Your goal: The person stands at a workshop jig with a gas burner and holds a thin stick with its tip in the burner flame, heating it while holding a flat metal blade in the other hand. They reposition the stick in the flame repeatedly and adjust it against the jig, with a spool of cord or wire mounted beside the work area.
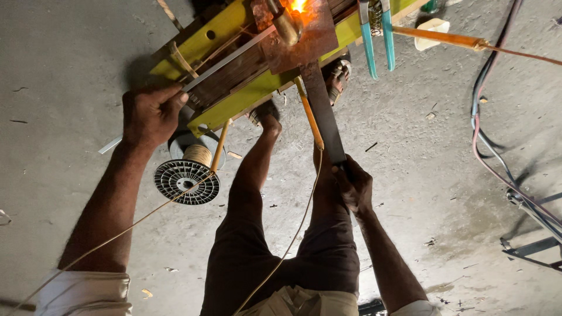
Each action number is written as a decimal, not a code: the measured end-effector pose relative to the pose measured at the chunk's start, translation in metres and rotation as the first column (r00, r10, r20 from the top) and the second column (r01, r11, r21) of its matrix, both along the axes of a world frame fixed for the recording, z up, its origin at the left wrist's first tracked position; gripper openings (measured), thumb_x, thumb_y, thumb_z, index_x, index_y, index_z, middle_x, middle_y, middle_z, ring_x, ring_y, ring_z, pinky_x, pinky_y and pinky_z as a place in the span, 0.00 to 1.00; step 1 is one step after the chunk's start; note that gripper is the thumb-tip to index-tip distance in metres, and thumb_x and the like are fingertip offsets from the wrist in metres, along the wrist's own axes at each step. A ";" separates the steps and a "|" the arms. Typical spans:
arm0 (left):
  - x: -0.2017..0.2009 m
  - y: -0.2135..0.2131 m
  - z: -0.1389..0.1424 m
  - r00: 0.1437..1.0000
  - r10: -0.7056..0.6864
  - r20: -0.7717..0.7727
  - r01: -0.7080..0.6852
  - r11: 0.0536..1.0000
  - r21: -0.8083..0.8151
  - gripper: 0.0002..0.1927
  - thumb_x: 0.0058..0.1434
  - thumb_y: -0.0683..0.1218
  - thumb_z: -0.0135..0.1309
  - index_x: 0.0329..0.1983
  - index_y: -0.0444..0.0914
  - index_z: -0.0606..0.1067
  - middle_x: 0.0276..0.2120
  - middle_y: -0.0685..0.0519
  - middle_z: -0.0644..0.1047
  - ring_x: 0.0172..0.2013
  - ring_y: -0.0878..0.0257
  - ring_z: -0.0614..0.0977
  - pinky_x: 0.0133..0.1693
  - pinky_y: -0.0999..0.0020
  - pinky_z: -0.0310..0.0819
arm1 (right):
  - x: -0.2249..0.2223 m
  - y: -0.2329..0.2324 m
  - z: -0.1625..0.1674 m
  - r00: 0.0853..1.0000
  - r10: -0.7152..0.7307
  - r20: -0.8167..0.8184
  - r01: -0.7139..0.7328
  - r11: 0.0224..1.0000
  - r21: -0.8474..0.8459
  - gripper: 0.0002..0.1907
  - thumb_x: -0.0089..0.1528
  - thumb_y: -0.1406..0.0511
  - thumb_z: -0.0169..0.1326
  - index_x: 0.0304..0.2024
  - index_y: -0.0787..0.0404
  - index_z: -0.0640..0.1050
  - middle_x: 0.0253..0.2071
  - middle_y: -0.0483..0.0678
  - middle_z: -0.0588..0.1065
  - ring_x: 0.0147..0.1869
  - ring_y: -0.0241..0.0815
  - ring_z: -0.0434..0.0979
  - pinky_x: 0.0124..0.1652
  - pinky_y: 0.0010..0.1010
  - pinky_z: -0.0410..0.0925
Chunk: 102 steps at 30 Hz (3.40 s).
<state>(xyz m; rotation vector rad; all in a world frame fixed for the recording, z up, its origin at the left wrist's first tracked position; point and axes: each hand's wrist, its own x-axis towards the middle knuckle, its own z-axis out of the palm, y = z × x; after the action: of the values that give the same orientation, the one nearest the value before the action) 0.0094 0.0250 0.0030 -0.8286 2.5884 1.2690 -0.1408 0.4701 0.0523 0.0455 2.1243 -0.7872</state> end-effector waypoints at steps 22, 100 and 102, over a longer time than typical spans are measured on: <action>-0.010 0.001 0.010 0.999 -0.011 -0.048 0.009 0.999 -0.037 0.11 0.72 0.46 0.61 0.50 0.34 0.83 0.34 0.43 0.81 0.32 0.54 0.83 0.34 0.62 0.76 | 0.002 0.002 -0.003 0.986 -0.139 0.097 0.143 0.989 -0.041 0.24 0.62 0.59 0.61 0.58 0.63 0.79 0.31 0.37 0.74 0.34 0.25 0.68 0.33 0.21 0.65; -0.013 0.002 0.014 0.993 -0.008 -0.117 0.007 1.000 -0.009 0.10 0.73 0.46 0.59 0.53 0.37 0.82 0.35 0.46 0.81 0.32 0.58 0.83 0.35 0.65 0.75 | -0.001 -0.001 0.001 1.000 -0.001 -0.003 0.001 0.999 -0.040 0.20 0.65 0.57 0.58 0.55 0.61 0.79 0.32 0.43 0.77 0.33 0.28 0.73 0.34 0.24 0.68; -0.012 0.002 0.013 0.995 -0.005 -0.095 0.005 1.000 -0.006 0.10 0.73 0.46 0.59 0.53 0.37 0.82 0.35 0.46 0.81 0.32 0.58 0.83 0.35 0.65 0.75 | -0.002 -0.001 0.001 1.000 0.012 0.009 -0.012 1.000 -0.002 0.20 0.64 0.58 0.58 0.55 0.61 0.79 0.30 0.42 0.76 0.32 0.28 0.72 0.33 0.24 0.68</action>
<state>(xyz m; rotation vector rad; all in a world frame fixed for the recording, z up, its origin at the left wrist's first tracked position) -0.0029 0.0269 0.0160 -0.7803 2.6670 1.3312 -0.1425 0.4689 0.0532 0.0353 2.1131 -0.7799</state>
